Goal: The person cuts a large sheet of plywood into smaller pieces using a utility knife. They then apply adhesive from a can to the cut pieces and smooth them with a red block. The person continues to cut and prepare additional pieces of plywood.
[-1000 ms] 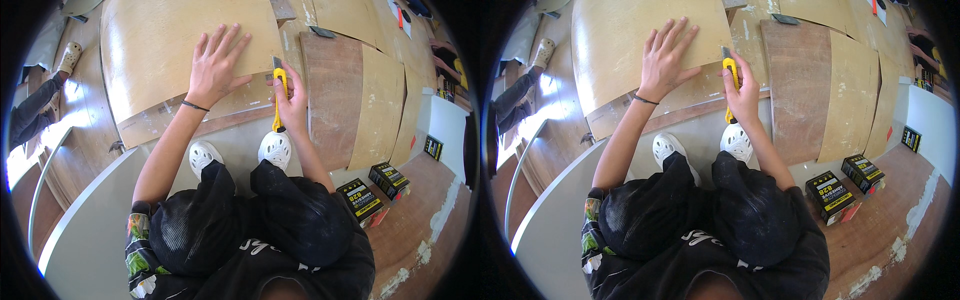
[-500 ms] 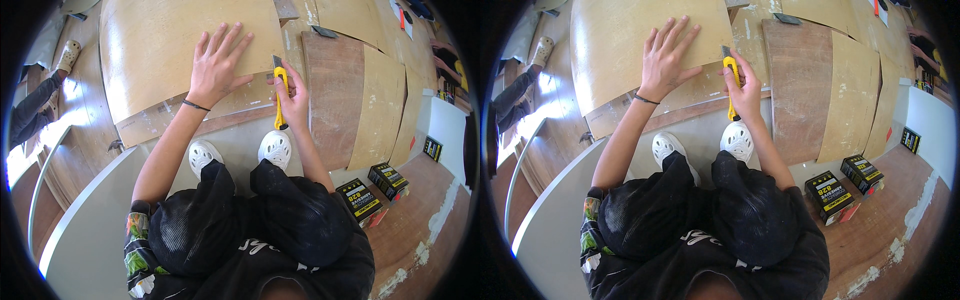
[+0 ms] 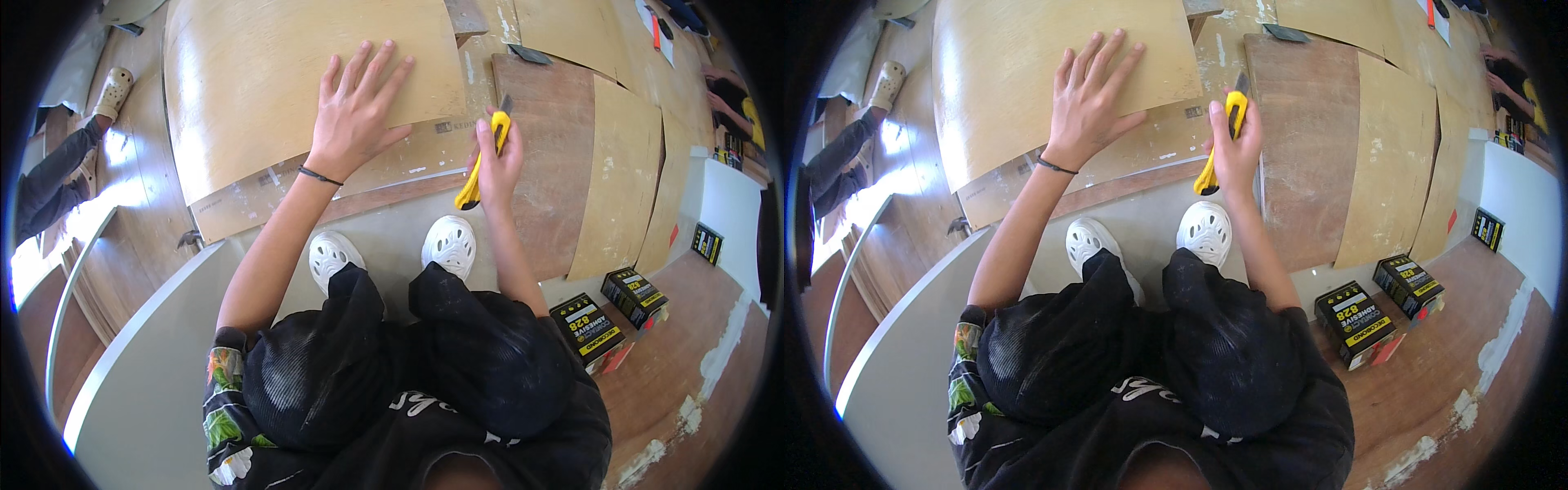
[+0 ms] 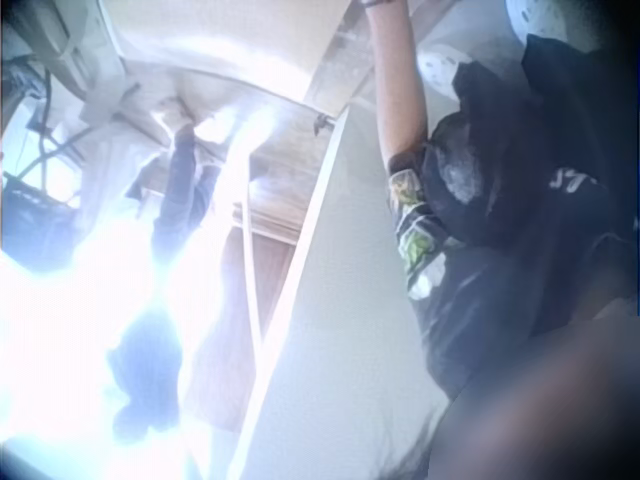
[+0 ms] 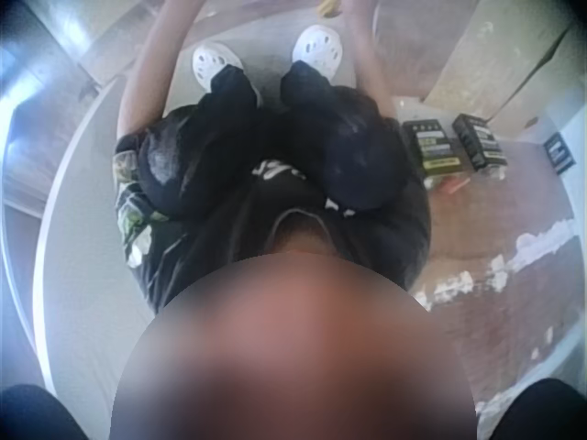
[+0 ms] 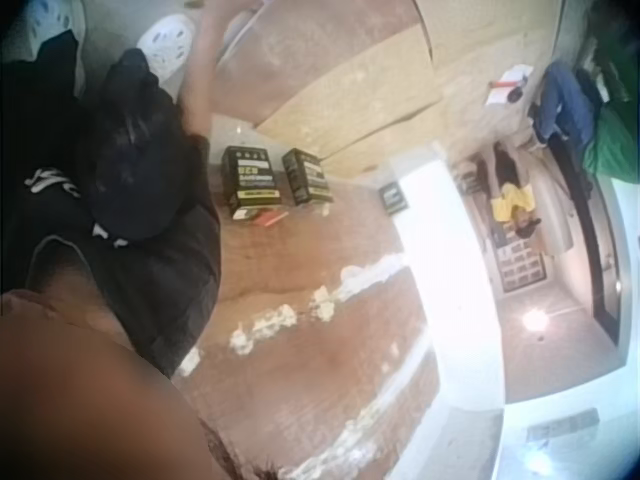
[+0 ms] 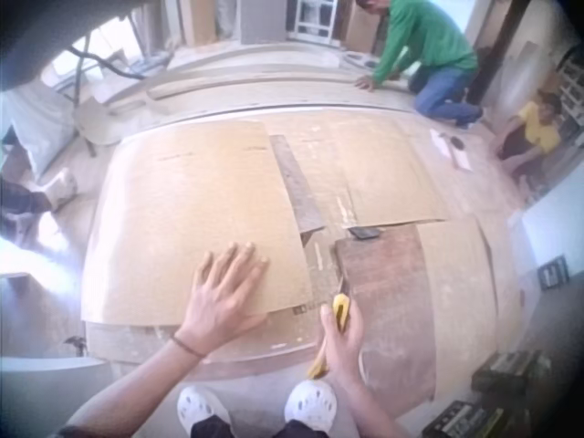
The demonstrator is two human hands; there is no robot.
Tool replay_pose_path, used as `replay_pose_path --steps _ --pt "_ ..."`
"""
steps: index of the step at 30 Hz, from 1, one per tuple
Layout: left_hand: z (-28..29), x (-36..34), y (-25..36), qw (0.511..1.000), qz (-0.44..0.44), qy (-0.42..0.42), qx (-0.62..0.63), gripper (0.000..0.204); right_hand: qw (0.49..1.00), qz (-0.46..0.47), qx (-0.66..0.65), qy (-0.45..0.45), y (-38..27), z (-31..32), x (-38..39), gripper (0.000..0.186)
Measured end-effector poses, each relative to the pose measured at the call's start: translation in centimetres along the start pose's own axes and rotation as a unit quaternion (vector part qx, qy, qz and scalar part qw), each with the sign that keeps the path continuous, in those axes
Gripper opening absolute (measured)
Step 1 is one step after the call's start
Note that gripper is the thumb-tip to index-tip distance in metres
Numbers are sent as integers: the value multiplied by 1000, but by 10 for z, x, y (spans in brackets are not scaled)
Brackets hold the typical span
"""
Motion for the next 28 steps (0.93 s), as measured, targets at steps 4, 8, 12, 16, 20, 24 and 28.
replay_pose_path --steps 4,8,12,16,20,24,28 --pt "-2 2 1 1000 -15 -4 -18 99 996 -38 -27 -82 9 -8 -29 34" --pt "-3 8 4 1000 -12 10 -16 100 988 -78 -56 -117 19 -16 -39 35" --pt "-11 21 14 999 -36 -15 -29 91 982 -105 -64 -140 30 -16 -40 38" --pt "-20 75 56 947 -309 -72 -57 56 980 -95 -88 -148 33 -17 -43 43" --pt "-12 117 71 899 -399 -174 38 32 979 -84 -89 -164 25 -17 -44 47" --pt "19 79 29 980 -156 69 101 26 988 -68 -72 -121 27 -7 -43 47" --pt "61 63 -17 991 80 101 30 69 990 -29 -73 -114 39 19 -62 44"
Point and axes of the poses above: each hand's wrist, its own x-axis away from the middle knuckle, its own z-axis out of the back of the hand, y = z × x, the point moved 4 cm from there along -x, towards the middle knuckle, and after that the axes turned 9 degrees about z, right-handed, at the moved point
